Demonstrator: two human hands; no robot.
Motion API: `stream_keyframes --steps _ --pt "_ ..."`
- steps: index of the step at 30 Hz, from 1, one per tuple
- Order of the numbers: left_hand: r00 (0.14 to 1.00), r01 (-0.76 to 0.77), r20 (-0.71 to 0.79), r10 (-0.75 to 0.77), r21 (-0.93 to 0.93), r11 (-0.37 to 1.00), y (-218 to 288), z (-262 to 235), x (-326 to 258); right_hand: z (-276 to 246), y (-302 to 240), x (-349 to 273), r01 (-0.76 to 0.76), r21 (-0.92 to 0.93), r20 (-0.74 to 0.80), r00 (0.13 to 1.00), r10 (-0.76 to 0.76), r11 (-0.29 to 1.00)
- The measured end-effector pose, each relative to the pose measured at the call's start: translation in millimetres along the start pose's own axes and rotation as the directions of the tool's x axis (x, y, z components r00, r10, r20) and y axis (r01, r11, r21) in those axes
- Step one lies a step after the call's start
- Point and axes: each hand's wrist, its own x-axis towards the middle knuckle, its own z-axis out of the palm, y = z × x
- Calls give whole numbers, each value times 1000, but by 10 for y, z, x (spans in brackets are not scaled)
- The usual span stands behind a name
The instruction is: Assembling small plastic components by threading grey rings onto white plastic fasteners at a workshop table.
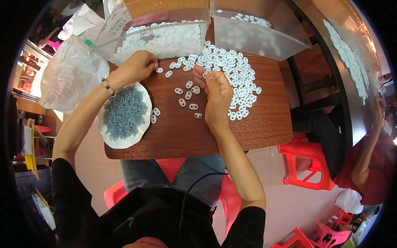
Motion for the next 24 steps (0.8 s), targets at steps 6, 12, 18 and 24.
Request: stream_keyframes --steps 6,12,18,24 --pt "994 -45 97 53 -74 996 296 216 -33 -11 -30 3 25 0 -17 1000 -25 1000" --pt "978 -52 181 103 -264 963 583 262 -169 -26 -94 -15 24 -9 11 1000 -24 1000" --pt "977 -165 -161 139 -160 973 518 53 -125 10 -310 -50 105 67 -14 994 -104 992" --pt "848 -403 -428 312 -140 904 695 -718 -103 -129 -202 -40 71 11 30 997 -71 997"
